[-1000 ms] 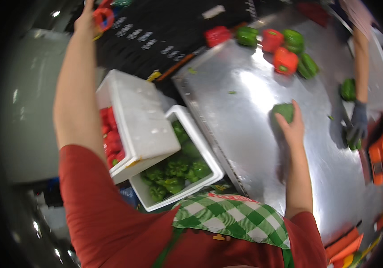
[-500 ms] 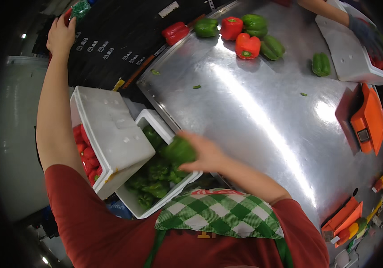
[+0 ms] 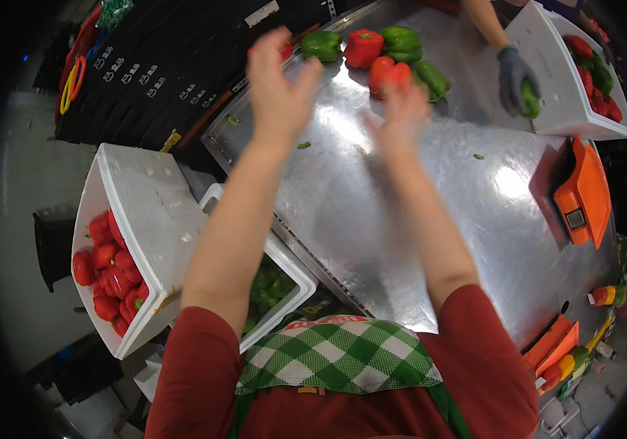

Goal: The person places red, green, and yellow bell peppers into mesh bags, ties the bags, and sets them on a digital scale. They then sort additional peppers into white bins and move a hand truck loaded with crates of peppers across the floor.

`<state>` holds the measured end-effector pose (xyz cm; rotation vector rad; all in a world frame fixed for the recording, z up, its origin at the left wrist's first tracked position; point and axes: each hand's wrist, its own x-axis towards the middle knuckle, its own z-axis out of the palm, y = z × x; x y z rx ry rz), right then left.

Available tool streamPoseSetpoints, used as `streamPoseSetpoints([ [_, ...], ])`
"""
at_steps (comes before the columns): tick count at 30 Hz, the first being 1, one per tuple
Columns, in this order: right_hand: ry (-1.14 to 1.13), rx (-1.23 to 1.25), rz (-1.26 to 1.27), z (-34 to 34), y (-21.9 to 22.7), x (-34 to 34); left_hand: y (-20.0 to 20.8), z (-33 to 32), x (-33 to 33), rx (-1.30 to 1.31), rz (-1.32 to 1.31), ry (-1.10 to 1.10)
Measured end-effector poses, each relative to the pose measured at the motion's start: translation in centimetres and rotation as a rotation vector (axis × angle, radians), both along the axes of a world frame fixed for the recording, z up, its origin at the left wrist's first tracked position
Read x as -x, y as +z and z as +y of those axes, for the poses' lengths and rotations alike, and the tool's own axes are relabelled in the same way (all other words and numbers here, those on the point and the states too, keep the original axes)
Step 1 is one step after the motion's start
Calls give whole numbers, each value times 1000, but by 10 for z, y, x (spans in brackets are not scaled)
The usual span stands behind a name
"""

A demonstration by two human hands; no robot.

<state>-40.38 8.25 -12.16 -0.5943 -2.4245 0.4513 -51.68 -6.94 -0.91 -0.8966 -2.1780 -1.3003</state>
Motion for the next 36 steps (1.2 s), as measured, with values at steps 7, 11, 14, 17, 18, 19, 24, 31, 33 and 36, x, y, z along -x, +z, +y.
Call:
streamPoseSetpoints([
  [7, 72, 64, -466, 135, 9, 32, -99, -37, -64, 269, -554, -115],
  [11, 422, -129, -432, 103, 18, 13, -107, -32, -56, 174, -750, -120],
  [14, 703, -106, -311, 67, 10, -3, -125, -17, -38, 121, -572, -98],
  [17, 662, 36, -243, 33, 2, -18, -126, -3, -26, 301, -552, -20],
  [18, 582, 112, -188, 27, -3, -15, -125, -1, -22, 317, -530, -59],
  [19, 505, 186, -136, 23, -9, -10, -120, 5, -23, 305, -584, -29],
  [24, 340, 730, -45, -21, -6, -38, -96, -34, -59, 85, -624, 61],
  [31, 816, 1364, -405, -127, 47, -154, -46, -237, -228, 224, -649, -62],
  [33, 954, 1402, -469, -158, 41, -154, -43, -281, -261, 313, -746, 22],
  [36, 1061, 1175, -494, -169, 40, -114, -64, -327, -289, 456, -708, 156],
])
